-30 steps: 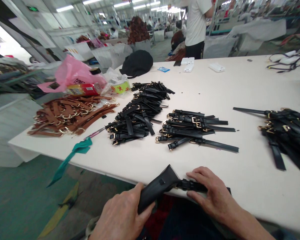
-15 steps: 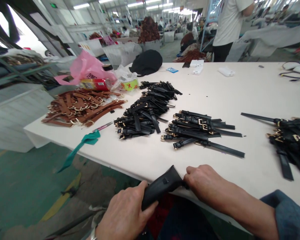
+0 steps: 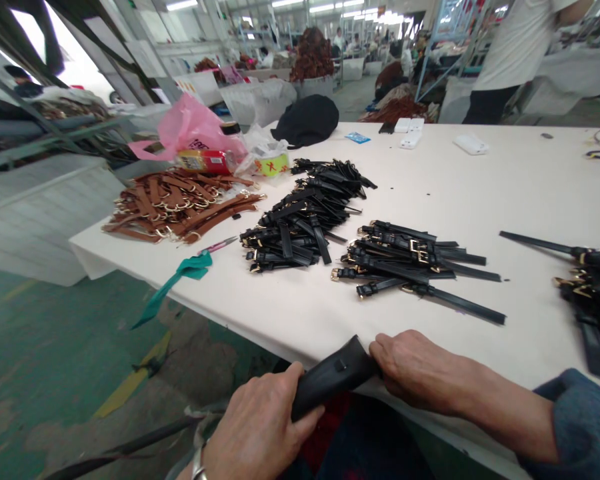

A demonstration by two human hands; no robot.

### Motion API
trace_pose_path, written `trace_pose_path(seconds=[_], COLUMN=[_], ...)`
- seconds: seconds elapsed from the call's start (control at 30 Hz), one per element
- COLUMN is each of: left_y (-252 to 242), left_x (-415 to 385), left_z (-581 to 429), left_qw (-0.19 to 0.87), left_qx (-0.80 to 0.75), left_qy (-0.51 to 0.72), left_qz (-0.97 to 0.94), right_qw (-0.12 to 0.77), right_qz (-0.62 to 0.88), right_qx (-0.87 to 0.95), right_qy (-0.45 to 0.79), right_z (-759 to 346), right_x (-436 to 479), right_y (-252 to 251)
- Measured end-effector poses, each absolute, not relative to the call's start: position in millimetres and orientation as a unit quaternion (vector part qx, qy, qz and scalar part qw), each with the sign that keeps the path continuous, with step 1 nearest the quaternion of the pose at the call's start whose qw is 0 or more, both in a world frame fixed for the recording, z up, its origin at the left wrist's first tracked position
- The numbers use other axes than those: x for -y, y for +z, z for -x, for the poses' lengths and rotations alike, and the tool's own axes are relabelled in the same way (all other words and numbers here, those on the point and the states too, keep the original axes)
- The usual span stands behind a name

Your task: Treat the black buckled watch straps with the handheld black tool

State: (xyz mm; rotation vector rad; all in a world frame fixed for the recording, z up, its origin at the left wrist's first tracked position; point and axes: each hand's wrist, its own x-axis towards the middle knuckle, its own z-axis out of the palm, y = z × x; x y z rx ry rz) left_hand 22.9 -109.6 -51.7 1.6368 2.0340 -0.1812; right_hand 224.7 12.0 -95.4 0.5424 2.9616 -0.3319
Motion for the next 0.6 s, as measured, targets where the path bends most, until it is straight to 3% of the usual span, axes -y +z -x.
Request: trace_pose_path(seconds=[0.3, 0.47, 0.6], left_y=[-50, -49, -52], left_x=[111, 112, 113], left_z=[-22, -24, -24], left_qw=[0.259, 0.262, 0.26], left_qx=[-0.747, -0.75, -0.754], left_qy=[-0.071, -0.067, -0.066], left_qz=[-0.608, -0.603, -0.6], right_qw=[0.007, -0.019, -0.056], right_qz=[-0.241, -0.192, -0.269], right_qx=[-0.935, -0.943, -0.921], right_qy=[-0.262, -0.27, -0.277], right_z=[-249, -250, -247], right_x=[-18, -18, -22], right_y=[-101, -97, -105])
